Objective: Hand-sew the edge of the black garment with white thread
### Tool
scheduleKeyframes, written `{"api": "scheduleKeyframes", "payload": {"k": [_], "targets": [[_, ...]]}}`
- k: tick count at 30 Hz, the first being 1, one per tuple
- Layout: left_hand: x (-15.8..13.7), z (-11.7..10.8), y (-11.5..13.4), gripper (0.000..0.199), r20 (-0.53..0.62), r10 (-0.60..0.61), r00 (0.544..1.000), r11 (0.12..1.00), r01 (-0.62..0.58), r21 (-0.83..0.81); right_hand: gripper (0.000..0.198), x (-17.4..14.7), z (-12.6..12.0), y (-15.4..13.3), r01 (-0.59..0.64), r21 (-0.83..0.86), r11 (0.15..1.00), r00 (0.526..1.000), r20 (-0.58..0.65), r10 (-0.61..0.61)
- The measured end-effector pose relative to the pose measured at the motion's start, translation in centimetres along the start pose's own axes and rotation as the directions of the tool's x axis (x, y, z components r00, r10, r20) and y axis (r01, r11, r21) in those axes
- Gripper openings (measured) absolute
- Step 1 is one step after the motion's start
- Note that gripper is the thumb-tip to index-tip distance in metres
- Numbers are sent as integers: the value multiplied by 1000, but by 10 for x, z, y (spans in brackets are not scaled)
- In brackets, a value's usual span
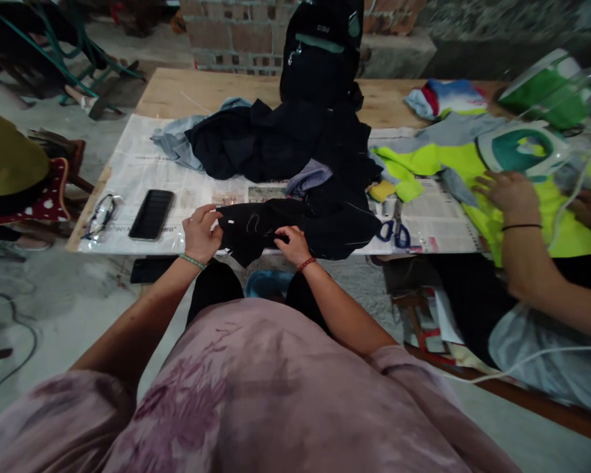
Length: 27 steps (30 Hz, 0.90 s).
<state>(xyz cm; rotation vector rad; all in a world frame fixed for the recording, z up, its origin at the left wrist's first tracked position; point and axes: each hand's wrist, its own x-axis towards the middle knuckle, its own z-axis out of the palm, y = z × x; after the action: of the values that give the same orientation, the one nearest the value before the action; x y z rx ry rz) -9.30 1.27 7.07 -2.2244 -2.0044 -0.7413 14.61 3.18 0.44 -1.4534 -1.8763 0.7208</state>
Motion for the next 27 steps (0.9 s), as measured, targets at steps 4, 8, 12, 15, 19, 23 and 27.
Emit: {"api": "scheduleKeyframes", "payload": {"k": [4, 8, 12, 15, 19, 23, 27], "targets": [[3, 1, 11, 16, -4, 56, 998, 998, -56, -12, 13, 0, 1, 1, 5, -5, 1000, 1000, -2, -5], [7, 11, 21, 16, 36, 95, 995, 995, -95, 1, 12, 0, 1, 1, -1, 0, 1000, 1000, -1, 1], [16, 23, 30, 17, 127, 65, 990, 998, -64, -15, 13, 0, 1, 0, -2, 5, 1000, 1000, 5, 2], [26, 29, 38, 16, 213, -3, 977, 998, 16, -59, 12, 0, 1, 0, 0, -4, 1000, 1000, -1, 0], [44, 35, 45, 16, 328, -119, 937, 988, 143, -51, 12, 0, 0, 0, 9, -2, 1000, 1000, -5, -9], [58, 45, 46, 17, 408, -186, 894, 977, 212, -19, 13, 0, 0, 0, 24, -3, 1000, 1000, -4, -24], [62, 62, 39, 18, 427, -109, 898, 989, 142, -48, 13, 1, 0, 0, 24, -7, 1000, 1000, -5, -24]]}}
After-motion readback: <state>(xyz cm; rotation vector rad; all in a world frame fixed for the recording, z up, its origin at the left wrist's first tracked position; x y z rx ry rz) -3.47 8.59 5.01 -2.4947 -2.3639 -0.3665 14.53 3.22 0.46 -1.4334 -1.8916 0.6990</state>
